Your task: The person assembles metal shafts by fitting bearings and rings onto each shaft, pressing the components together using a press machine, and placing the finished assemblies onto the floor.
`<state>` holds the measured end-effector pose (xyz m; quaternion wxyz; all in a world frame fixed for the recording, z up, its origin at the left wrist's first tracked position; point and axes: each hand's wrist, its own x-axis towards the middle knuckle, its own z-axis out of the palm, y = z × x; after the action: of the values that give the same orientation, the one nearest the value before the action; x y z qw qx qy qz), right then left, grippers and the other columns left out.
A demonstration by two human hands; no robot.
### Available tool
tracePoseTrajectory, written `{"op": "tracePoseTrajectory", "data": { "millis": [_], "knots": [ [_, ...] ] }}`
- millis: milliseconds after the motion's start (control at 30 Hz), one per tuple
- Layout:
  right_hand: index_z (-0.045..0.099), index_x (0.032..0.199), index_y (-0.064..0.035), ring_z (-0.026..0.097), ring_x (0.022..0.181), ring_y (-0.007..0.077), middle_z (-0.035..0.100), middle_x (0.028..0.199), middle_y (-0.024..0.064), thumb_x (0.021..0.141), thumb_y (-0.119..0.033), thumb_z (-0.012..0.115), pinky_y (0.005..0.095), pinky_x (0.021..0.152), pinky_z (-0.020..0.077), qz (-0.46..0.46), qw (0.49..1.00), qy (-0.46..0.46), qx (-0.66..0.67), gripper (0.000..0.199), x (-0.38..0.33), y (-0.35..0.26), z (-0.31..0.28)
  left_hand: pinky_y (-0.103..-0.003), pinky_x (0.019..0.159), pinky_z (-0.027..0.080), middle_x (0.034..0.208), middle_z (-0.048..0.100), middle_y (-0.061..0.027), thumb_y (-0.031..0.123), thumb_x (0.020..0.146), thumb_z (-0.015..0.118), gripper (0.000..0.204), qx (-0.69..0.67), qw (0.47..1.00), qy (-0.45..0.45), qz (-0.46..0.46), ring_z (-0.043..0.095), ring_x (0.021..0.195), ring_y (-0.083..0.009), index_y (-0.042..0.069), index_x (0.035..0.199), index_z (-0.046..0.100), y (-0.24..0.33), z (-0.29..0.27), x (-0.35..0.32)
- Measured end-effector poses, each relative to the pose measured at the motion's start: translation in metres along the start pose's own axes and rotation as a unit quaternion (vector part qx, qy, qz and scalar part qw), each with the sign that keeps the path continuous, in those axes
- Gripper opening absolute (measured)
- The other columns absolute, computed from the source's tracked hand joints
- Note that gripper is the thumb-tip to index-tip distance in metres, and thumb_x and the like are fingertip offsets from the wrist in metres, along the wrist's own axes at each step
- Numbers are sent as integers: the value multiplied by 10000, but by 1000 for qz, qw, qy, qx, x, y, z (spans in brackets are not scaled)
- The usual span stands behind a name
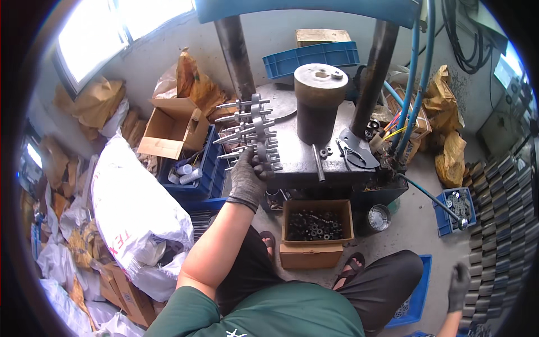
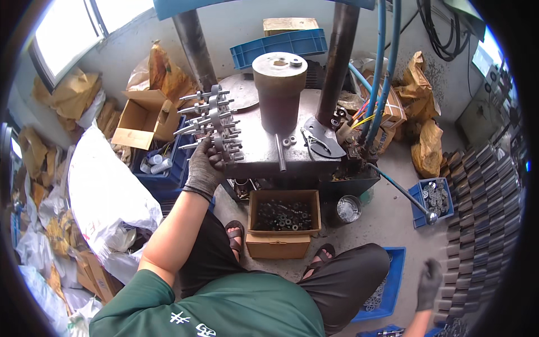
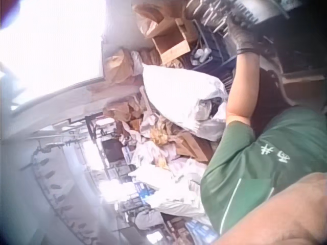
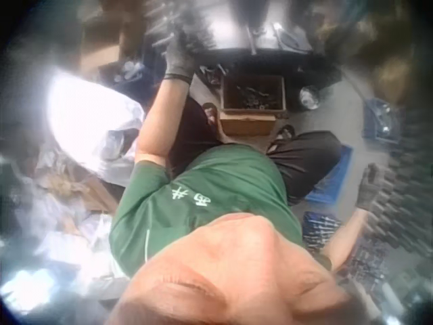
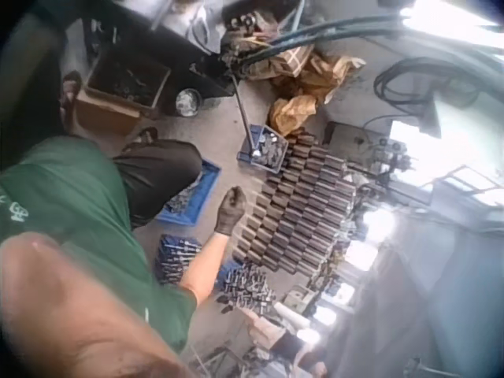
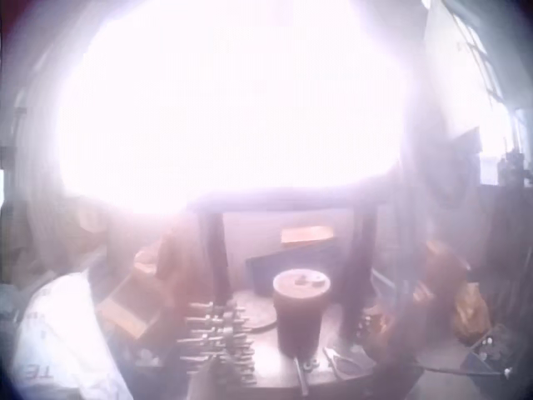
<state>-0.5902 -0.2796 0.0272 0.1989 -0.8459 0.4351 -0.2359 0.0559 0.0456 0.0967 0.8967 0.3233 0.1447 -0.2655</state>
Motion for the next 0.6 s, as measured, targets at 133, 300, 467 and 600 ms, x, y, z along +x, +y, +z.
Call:
{"op": "tracePoseTrajectory", "data": {
  "millis": [133, 300, 467, 600],
  "knots": [
    [648, 1149, -1, 710, 845, 343, 670, 1023, 194, 886, 31, 633, 394, 681, 583, -278, 957, -85, 25, 265, 90, -239, 57, -229, 397, 273, 616, 444, 66, 224, 982, 721, 179, 29, 997, -45, -62, 372, 453, -56, 162, 860, 606, -6, -16, 48],
    [677, 1121, -68, 701, 902, 409, 681, 1049, 225, 897, -134, 682, 478, 770, 588, -409, 901, -142, -2, 234, 170, -345, 174, -249, 486, 442, 778, 650, -12, 125, 943, 742, 91, 244, 957, -70, 142, 540, 515, -106, 95, 895, 671, -23, -2, 13],
    [712, 1166, -112, 703, 970, 385, 699, 1077, 183, 858, -158, 682, 490, 876, 570, -390, 900, -139, -137, 313, 238, -369, 267, -309, 640, 554, 887, 700, -108, -6, 845, 731, 247, 536, 563, -324, 540, 682, 685, -185, 69, 1077, 696, -48, -7, -19],
    [748, 1107, -104, 702, 995, 376, 701, 1072, 202, 830, -181, 696, 487, 903, 559, -417, 892, -116, -129, 292, 249, -389, 301, -388, 718, 565, 968, 690, -80, 54, 790, 784, 322, 515, 591, -312, 537, 674, 837, -258, 104, 1090, 675, -82, -10, -49]
  ]
}}
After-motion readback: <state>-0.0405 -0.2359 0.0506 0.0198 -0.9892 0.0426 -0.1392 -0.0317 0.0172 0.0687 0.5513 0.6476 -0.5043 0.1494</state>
